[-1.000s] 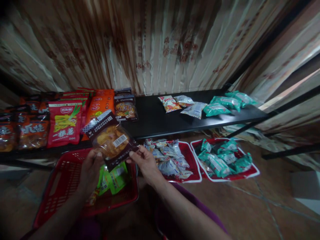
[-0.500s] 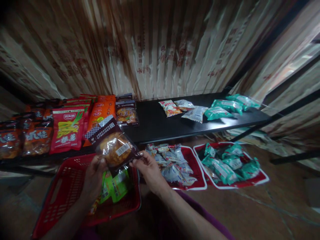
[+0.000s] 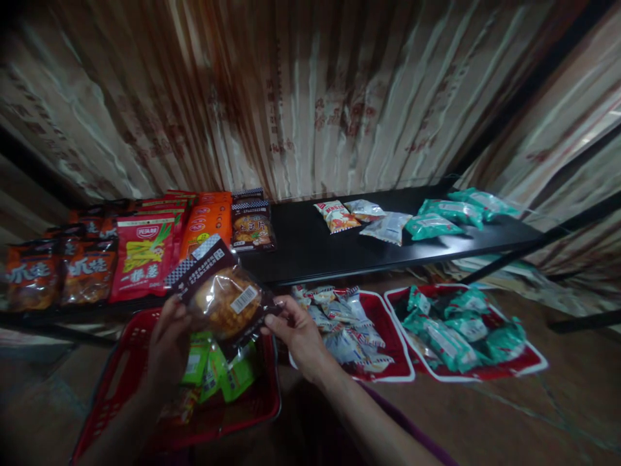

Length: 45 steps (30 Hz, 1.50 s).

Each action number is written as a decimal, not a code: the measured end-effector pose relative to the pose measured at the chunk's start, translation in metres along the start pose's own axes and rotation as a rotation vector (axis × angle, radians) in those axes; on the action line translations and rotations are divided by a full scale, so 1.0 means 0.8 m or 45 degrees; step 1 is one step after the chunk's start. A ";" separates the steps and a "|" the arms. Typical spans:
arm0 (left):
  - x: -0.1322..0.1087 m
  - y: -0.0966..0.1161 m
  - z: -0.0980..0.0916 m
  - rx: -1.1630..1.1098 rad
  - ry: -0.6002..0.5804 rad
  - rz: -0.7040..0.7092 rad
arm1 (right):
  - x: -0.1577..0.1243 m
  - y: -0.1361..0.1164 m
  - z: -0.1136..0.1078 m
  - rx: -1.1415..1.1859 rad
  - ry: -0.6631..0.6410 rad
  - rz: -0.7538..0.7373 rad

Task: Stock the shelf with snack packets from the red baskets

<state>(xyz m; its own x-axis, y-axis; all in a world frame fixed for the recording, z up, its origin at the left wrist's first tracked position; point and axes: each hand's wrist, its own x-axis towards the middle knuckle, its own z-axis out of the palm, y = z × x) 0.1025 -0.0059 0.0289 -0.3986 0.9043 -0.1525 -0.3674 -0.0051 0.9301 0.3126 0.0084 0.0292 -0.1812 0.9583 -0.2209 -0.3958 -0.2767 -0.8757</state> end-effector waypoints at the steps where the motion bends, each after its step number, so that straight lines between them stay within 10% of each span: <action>1: 0.004 0.007 -0.003 -0.042 -0.009 -0.006 | -0.001 -0.003 0.000 -0.039 -0.004 0.010; 12: 0.040 0.044 -0.070 0.518 -0.409 -0.147 | 0.000 0.004 -0.006 -0.382 -0.141 0.111; 20: 0.042 0.045 -0.080 0.541 -0.326 -0.111 | 0.009 0.012 0.002 -0.470 -0.227 0.088; 45: 0.023 0.017 -0.020 0.395 -0.328 -0.200 | 0.002 -0.027 -0.019 0.143 0.267 0.039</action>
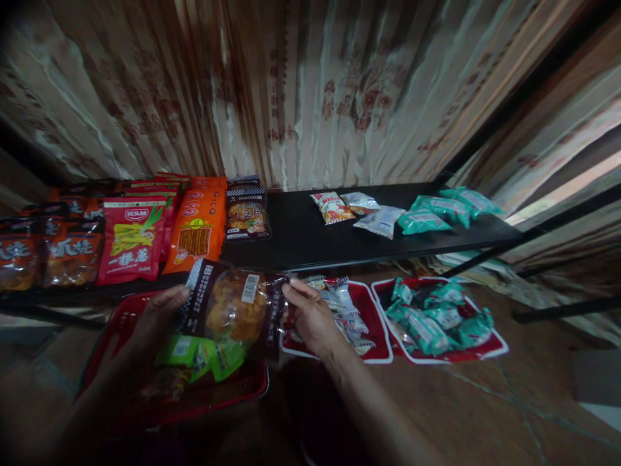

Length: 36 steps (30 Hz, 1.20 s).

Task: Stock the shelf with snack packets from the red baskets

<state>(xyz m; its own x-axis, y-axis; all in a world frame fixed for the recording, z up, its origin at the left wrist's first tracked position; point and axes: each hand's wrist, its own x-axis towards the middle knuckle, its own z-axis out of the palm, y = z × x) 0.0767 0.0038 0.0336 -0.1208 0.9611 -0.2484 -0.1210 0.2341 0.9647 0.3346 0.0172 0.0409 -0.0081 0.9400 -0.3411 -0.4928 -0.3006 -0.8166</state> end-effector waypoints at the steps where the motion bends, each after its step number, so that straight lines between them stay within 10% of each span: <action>1: 0.000 0.001 0.003 -0.012 0.007 0.019 | 0.000 -0.004 -0.003 0.014 -0.003 -0.003; 13: 0.013 -0.010 0.016 -0.163 -0.057 0.089 | 0.013 -0.025 -0.022 0.086 0.135 -0.396; 19: 0.009 -0.005 0.032 -0.673 -0.539 -0.096 | -0.018 -0.011 -0.001 -0.957 -0.325 -1.185; 24: 0.004 0.002 0.029 -0.798 -0.603 -0.083 | -0.036 0.008 0.017 -1.376 -0.660 -1.694; 36: -0.011 0.005 0.020 -0.757 -0.407 -0.088 | -0.048 0.046 0.040 -1.714 -0.832 -1.673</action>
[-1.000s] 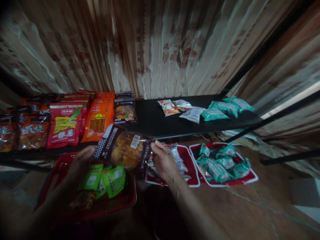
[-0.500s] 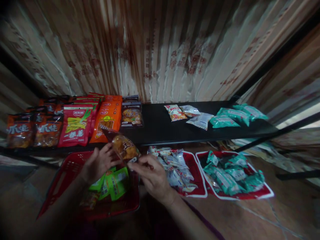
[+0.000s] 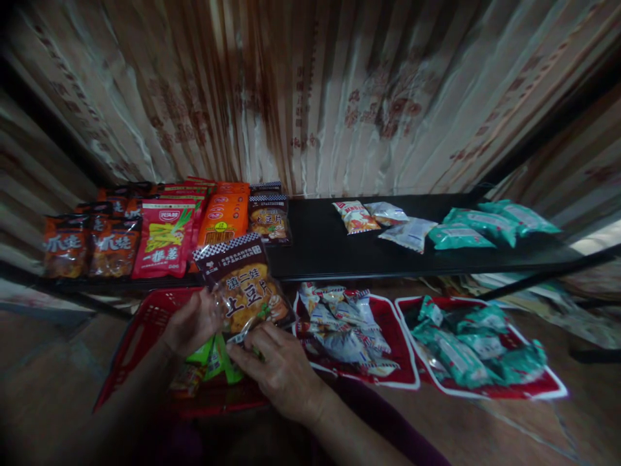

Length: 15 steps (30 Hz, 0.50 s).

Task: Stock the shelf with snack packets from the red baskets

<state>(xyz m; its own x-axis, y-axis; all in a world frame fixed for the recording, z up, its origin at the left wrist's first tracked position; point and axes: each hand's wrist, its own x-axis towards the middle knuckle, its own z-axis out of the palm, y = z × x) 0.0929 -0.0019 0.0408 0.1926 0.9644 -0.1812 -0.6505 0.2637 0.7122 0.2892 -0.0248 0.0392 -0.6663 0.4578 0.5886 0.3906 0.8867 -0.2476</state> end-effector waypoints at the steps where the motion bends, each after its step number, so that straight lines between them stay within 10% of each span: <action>1: 0.000 0.000 -0.001 0.000 0.009 -0.003 | 0.001 -0.001 0.001 -0.016 -0.016 -0.002; 15: 0.006 -0.001 0.003 -0.122 0.030 -0.118 | 0.007 -0.006 0.024 -0.054 -0.169 0.006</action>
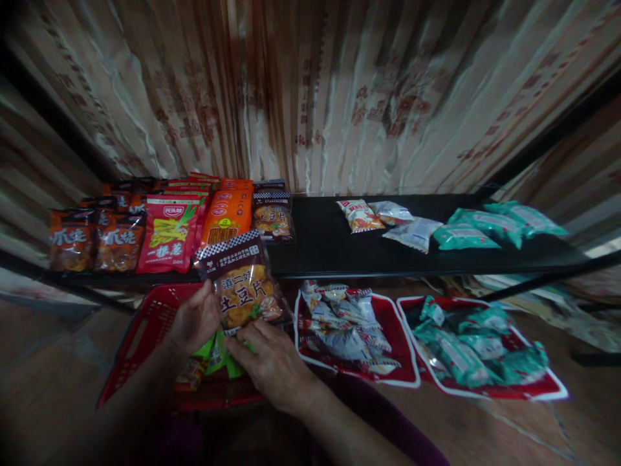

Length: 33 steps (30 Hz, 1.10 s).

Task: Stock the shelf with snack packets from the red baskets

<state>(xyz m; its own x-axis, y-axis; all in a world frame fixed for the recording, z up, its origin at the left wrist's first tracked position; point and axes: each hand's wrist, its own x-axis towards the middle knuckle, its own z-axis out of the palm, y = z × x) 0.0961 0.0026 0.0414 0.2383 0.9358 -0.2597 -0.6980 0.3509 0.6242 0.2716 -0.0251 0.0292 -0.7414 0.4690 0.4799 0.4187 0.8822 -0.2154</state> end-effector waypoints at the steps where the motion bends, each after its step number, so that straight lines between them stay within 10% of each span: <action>1: 0.001 -0.001 -0.003 -0.021 0.028 0.013 | -0.001 0.001 -0.001 0.045 0.023 -0.024; 5: 0.006 -0.005 -0.010 -0.025 0.224 0.035 | -0.006 0.014 -0.009 0.203 0.346 0.029; 14: 0.012 -0.035 -0.016 -0.010 0.347 0.040 | -0.010 0.080 -0.010 1.260 0.808 1.440; 19: 0.008 -0.047 -0.010 0.000 0.275 -0.040 | -0.010 0.080 -0.015 1.621 0.708 1.473; 33: 0.002 -0.053 -0.007 0.206 0.227 -0.069 | -0.012 0.076 -0.025 1.460 0.828 1.410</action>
<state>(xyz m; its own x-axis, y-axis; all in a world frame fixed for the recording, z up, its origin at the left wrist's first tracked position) 0.1227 -0.0111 0.0105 0.1394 0.8999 -0.4133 -0.5667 0.4147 0.7120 0.3148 0.0232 0.0283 0.0580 0.9900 -0.1284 -0.2293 -0.1119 -0.9669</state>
